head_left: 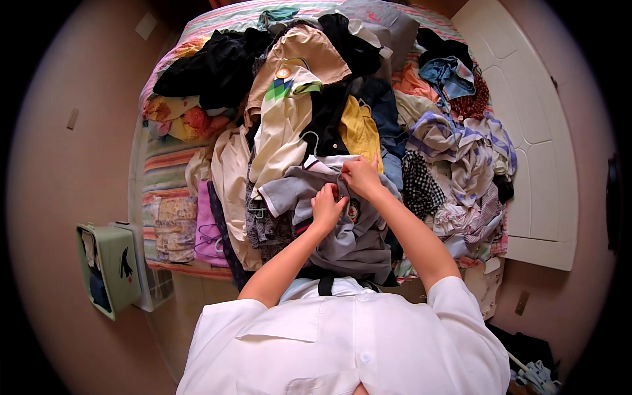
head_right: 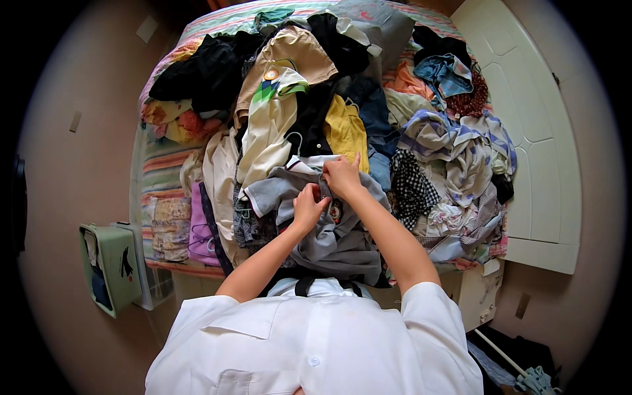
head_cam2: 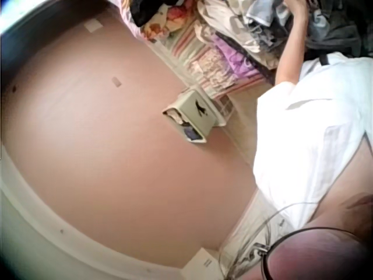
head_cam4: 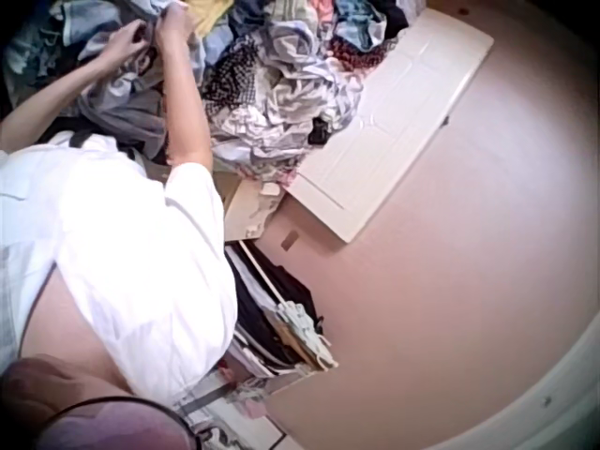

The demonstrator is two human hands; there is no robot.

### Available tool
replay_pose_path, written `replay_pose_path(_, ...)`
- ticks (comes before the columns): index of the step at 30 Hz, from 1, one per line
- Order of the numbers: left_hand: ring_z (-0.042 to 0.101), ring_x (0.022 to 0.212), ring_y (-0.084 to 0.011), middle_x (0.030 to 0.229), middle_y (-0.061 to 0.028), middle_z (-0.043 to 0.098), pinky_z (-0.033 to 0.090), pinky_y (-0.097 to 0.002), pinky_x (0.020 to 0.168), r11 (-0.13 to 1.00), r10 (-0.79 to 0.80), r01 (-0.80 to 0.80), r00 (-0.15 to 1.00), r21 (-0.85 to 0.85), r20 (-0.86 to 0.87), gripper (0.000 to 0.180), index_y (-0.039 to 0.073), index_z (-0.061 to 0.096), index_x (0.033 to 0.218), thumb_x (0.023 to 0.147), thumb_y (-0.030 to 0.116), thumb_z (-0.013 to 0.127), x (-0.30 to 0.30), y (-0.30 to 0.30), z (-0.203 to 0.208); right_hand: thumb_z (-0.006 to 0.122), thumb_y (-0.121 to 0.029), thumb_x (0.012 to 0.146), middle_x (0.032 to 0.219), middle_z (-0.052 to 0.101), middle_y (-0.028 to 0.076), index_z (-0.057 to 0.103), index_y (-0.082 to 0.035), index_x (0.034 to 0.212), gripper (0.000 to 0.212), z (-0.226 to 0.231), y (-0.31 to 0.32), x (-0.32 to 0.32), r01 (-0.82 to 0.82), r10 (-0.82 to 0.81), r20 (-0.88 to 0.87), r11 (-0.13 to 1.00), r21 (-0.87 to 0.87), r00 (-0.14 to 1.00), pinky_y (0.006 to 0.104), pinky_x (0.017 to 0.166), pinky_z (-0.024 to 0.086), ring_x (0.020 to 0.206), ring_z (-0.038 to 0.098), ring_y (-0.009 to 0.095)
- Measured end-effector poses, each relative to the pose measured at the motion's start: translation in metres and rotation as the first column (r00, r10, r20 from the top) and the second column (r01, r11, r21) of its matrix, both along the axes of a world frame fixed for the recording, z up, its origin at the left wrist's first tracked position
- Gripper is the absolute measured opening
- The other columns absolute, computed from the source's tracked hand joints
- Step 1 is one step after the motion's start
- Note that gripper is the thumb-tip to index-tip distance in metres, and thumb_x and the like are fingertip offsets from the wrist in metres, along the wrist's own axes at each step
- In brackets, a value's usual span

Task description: The person picks up hangers and clothing items from a bed, including a polo shirt and a patterned top, fastens buttons, inserts the hangers into the garments, and hangs them on a rack.

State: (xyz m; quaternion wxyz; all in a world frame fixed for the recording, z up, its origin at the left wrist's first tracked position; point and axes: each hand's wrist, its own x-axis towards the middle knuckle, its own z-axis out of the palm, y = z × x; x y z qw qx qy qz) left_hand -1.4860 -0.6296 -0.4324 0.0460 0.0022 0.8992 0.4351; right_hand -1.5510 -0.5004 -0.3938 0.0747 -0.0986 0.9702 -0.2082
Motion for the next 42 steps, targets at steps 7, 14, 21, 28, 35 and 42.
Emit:
replay_pose_path(7, 0.055, 0.083, -0.0333, 0.086, -0.0136, 0.057, 0.042, -0.0429, 0.071, 0.996, -0.080, 0.075, 0.985, 0.041, 0.151, 0.032, 0.003, 0.052, 0.092, 0.069, 0.018, 0.068, -0.015, 0.008, -0.008, 0.062, -0.016, 0.075, 0.075, 0.063, 0.001, 0.061, -0.014, 0.078, 0.003, 0.010, 0.010, -0.003, -0.010, 0.013, 0.027, 0.993, -0.117, 1.000, 0.0588, 0.096, 0.022, 0.092, 0.055, 0.023)
replay_pose_path(14, 0.057, 0.080, -0.0381, 0.084, -0.0177, 0.059, 0.044, -0.0451, 0.070, 0.976, -0.127, 0.079, 0.964, 0.204, 0.235, 0.031, 0.000, 0.050, 0.088, 0.069, 0.016, 0.067, -0.005, 0.005, 0.004, 0.060, -0.012, 0.075, 0.074, 0.062, 0.004, 0.059, -0.014, 0.078, 0.003, 0.003, 0.009, -0.019, -0.151, 0.154, 0.099, 0.988, -0.039, 0.983, 0.0483, 0.089, 0.028, 0.088, 0.057, 0.025)
replay_pose_path(21, 0.059, 0.084, -0.0385, 0.082, -0.0222, 0.062, 0.046, -0.0455, 0.073, 0.984, -0.149, 0.171, 0.942, -0.048, 0.301, 0.031, 0.000, 0.051, 0.089, 0.071, 0.019, 0.068, 0.010, 0.007, 0.009, 0.062, -0.013, 0.074, 0.074, 0.062, 0.003, 0.060, -0.015, 0.078, 0.005, -0.002, 0.004, -0.023, -0.280, 0.276, 0.069, 0.957, 0.068, 0.959, 0.0412, 0.080, 0.031, 0.081, 0.059, 0.025)
replay_pose_path(28, 0.059, 0.077, -0.0328, 0.080, -0.0154, 0.062, 0.047, -0.0413, 0.070, 0.970, -0.225, 0.238, 0.954, -0.048, 0.197, 0.034, 0.002, 0.059, 0.080, 0.069, 0.031, 0.071, 0.013, -0.022, 0.018, 0.061, -0.021, 0.077, 0.083, 0.063, 0.008, 0.065, -0.015, 0.085, 0.011, 0.000, 0.012, -0.002, -0.155, 0.090, -0.257, 0.958, -0.241, 0.962, 0.0383, 0.085, 0.036, 0.090, 0.055, 0.026)
replay_pose_path(35, 0.055, 0.076, -0.0273, 0.079, -0.0109, 0.055, 0.044, -0.0357, 0.067, 0.986, 0.000, 0.055, 0.943, 0.155, -0.332, 0.011, 0.004, 0.056, 0.085, 0.079, 0.012, 0.060, -0.063, -0.061, 0.057, 0.052, -0.022, 0.084, 0.113, 0.058, 0.005, 0.066, -0.016, 0.094, 0.019, -0.009, 0.050, 0.000, -0.005, -0.022, -0.070, 0.932, -0.362, 0.997, 0.0389, 0.091, 0.036, 0.105, 0.048, 0.026)
replay_pose_path(42, 0.061, 0.084, -0.0279, 0.088, -0.0118, 0.064, 0.048, -0.0367, 0.072, 0.765, -0.557, 0.604, 0.794, -0.224, 0.243, 0.022, 0.010, 0.059, 0.100, 0.079, 0.015, 0.057, -0.086, -0.057, 0.045, 0.051, -0.038, 0.085, 0.127, 0.050, 0.005, 0.066, -0.022, 0.103, 0.028, -0.002, 0.051, -0.006, -0.187, 0.194, 0.122, 0.980, -0.071, 0.973, 0.0449, 0.102, 0.023, 0.122, 0.035, 0.031)
